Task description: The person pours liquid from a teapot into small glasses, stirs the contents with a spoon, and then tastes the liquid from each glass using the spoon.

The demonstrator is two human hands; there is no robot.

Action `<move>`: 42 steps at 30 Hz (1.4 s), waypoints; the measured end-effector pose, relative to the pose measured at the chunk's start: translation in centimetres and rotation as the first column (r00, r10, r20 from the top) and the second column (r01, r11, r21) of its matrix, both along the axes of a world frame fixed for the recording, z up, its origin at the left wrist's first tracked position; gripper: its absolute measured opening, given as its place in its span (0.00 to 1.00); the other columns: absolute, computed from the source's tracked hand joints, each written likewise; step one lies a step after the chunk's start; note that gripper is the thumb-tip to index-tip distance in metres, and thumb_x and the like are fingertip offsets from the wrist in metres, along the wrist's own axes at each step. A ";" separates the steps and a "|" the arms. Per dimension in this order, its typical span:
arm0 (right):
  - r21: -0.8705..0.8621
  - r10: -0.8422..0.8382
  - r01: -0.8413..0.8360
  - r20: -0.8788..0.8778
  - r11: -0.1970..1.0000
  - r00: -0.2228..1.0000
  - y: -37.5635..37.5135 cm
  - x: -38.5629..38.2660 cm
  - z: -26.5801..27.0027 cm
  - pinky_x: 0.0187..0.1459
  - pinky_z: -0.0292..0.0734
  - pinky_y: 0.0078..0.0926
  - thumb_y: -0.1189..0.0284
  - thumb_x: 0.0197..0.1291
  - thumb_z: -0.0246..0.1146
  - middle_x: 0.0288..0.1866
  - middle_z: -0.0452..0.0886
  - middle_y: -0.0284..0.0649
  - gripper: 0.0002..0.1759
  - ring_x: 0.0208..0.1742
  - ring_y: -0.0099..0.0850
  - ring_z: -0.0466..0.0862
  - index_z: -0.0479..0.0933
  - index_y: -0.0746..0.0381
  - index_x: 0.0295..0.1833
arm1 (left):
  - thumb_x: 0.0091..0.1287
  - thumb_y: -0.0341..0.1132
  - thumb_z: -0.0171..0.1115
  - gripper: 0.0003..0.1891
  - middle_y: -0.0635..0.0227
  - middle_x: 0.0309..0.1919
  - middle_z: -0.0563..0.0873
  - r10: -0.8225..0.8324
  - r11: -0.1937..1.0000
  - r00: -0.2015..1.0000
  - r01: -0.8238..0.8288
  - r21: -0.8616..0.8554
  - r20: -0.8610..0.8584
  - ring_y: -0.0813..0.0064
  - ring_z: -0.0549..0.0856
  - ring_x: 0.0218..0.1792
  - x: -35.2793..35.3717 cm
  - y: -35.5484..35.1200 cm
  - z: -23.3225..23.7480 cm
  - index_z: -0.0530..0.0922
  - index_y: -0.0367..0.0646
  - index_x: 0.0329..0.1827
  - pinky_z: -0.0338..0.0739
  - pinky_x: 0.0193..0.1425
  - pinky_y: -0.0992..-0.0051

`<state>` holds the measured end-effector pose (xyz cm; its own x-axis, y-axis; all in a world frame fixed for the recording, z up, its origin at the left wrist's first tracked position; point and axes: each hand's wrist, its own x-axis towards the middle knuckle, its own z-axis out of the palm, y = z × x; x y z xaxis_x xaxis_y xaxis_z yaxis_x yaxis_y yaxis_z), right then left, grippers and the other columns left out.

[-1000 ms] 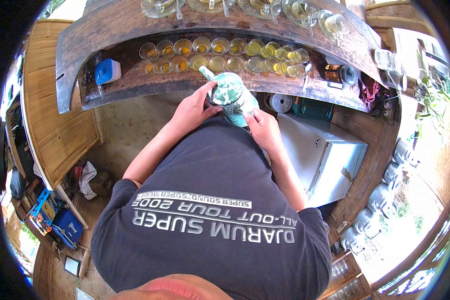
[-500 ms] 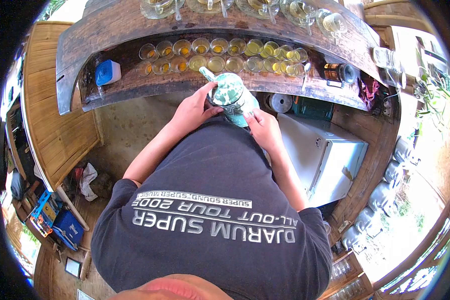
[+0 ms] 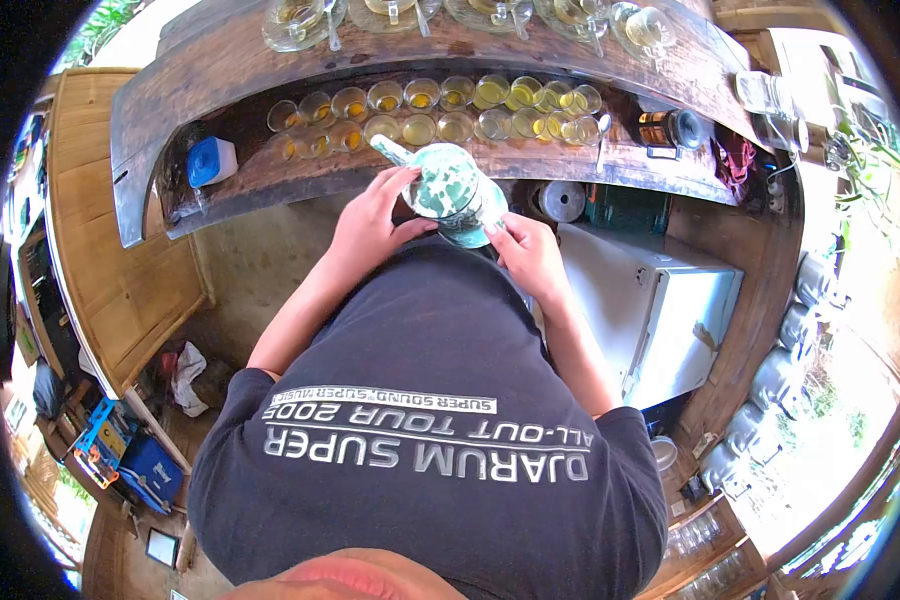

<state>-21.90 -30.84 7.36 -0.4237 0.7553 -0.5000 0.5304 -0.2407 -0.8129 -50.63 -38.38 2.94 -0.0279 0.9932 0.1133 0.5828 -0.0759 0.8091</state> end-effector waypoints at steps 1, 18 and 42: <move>0.002 -0.012 0.013 -0.049 1.000 0.999 0.0 0.2 0.6 0.34 0.76 0.30 0.57 0.85 0.70 0.26 0.76 0.32 0.26 0.30 0.20 0.80 0.78 0.65 0.36 | 0.69 0.58 0.85 0.44 0.53 0.71 0.89 -0.019 1.000 0.999 0.020 0.015 -0.050 0.50 0.94 0.59 -0.3 0.0 0.9 0.79 0.44 0.82 0.90 0.63 0.57; 0.077 -0.047 0.060 -0.162 0.995 0.986 -1.5 7.8 -5.0 0.31 0.63 0.38 0.66 0.78 0.71 0.24 0.70 0.34 0.25 0.29 0.23 0.67 0.71 0.66 0.29 | 0.71 0.54 0.83 0.40 0.53 0.73 0.88 -0.193 0.981 0.950 0.186 -0.050 -0.247 0.50 0.94 0.61 5.2 0.6 1.7 0.79 0.47 0.82 0.90 0.63 0.56; -0.185 -0.868 0.872 -0.315 0.453 0.384 3.3 43.2 -9.8 0.27 0.60 0.22 0.67 0.83 0.68 0.25 0.70 0.23 0.21 0.24 0.16 0.68 0.70 0.52 0.32 | 0.72 0.52 0.83 0.58 0.48 0.80 0.82 -0.684 0.729 0.694 0.660 -0.178 -0.226 0.47 0.97 0.46 45.0 21.9 3.0 0.54 0.61 1.00 0.94 0.51 0.52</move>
<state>21.27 -27.56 -2.39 0.3449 0.8118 -0.4713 -0.2528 -0.4032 -0.8795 -5.59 -16.51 5.90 0.6690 0.7407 -0.0619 0.5861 -0.4745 0.6568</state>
